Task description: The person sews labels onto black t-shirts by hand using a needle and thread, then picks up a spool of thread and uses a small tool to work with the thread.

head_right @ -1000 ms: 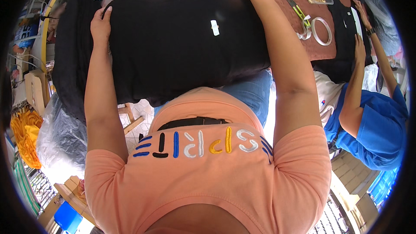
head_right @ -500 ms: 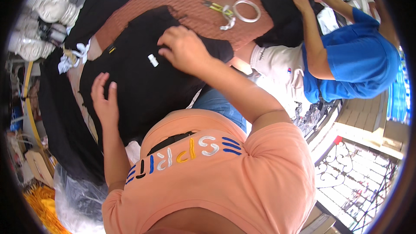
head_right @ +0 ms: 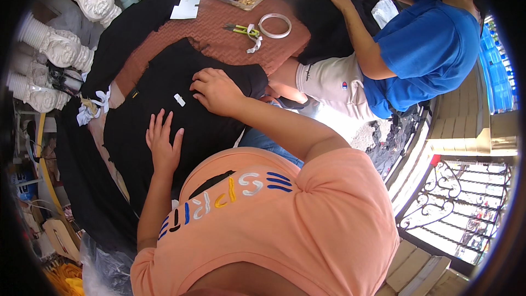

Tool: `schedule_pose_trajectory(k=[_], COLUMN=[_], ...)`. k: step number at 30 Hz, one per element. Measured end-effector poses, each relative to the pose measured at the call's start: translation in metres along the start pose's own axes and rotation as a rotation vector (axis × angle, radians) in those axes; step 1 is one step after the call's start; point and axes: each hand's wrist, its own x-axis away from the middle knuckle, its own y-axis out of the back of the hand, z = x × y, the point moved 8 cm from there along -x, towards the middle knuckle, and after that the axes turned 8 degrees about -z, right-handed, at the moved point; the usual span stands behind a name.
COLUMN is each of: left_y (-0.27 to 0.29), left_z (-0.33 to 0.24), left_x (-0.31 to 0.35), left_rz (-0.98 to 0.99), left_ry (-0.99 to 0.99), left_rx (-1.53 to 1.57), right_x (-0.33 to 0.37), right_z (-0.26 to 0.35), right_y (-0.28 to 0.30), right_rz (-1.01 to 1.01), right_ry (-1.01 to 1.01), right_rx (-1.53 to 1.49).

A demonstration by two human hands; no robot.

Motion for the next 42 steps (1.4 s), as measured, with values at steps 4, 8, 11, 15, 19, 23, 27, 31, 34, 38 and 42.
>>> schedule_pose_trajectory(k=[4, 8, 11, 15, 19, 23, 27, 31, 34, 38, 42], left_y=[0.0007, 0.0022, 0.0013, 0.0004, 0.0023, 0.0009, 0.0011, 0.001, 0.0008, -0.0001, 0.0016], left_z=[-0.0017, -0.0016, -0.0008, -0.0015, -0.0037, -0.0018, -0.0026, -0.0013, -0.0012, -0.0006, -0.0014], left_x=[-0.0002, 0.0004, 0.0008, 0.0012, 0.0005, 0.0012, 0.0005, 0.001, 0.0012, 0.0018, 0.002], left_rz=[0.005, -0.01, -0.007, -0.01, -0.014, -0.013, -0.02, -0.026, -0.029, -0.034, -0.038], left_ry=[0.002, -0.01, -0.013, -0.014, -0.01, -0.007, -0.011, -0.019, -0.024, -0.025, -0.033], left_rx=[0.007, 0.027, 0.012, 0.018, 0.025, 0.019, 0.02, 0.013, 0.014, 0.011, 0.014], right_x=[0.0002, 0.0004, 0.0011, 0.0019, 0.0024, 0.0029, 0.0026, 0.0014, 0.0021, 0.0018, 0.0023], right_z=[-0.0019, -0.0007, -0.0005, -0.0016, -0.0018, -0.003, -0.003, -0.0014, -0.0024, -0.0015, -0.0013], right_y=[0.001, 0.0008, 0.0002, 0.0009, 0.0024, -0.0005, -0.0005, 0.002, 0.0009, 0.0018, 0.0006], right_rz=[-0.007, -0.006, -0.004, -0.015, -0.015, 0.011, 0.028, 0.0, -0.006, 0.001, 0.016], right_ry=[-0.001, -0.006, -0.007, -0.002, -0.009, -0.024, -0.034, -0.026, -0.021, -0.027, -0.038], right_rx=[0.002, 0.004, 0.008, 0.007, -0.007, -0.004, 0.003, -0.005, -0.006, 0.005, 0.008])
